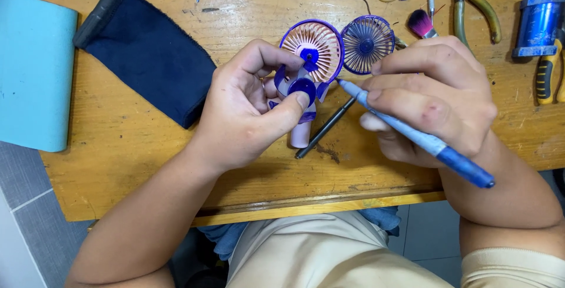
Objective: Marking a fan component with a marker, applying a substance with a brush, and pouring liquid from a container onto the part.
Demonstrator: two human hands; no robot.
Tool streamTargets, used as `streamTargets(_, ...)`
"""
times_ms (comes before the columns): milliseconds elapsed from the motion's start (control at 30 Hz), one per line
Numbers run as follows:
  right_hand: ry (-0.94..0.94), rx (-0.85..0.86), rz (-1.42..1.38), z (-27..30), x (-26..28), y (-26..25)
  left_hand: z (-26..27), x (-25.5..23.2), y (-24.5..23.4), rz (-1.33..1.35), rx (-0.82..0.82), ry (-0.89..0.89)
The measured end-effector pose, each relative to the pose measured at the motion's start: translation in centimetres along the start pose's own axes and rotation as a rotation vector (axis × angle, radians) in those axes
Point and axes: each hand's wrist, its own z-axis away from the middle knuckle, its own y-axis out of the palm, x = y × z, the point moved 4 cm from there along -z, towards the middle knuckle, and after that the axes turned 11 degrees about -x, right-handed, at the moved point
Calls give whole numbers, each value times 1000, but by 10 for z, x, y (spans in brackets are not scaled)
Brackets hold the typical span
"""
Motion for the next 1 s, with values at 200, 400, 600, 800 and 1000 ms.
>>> streamTargets(200, -36, 0, 61, -1, 4, 2, 1, -2, 2, 10, 9, -11)
streamTargets(400, -30, 30, 13, -2, -1, 7, -1, 2, -1, -7, -23, -11)
streamTargets(600, 5, 82, -174, -5, -4, 11, 3, -13, 7, 117, 88, -24)
streamTargets(800, -79, -5, -214, 5, -15, 13, 3, -8, 5, 94, 56, -36)
streamTargets(1000, -2, 20, -109, 1, -8, 1, 0, -2, 1, 17, 4, -58)
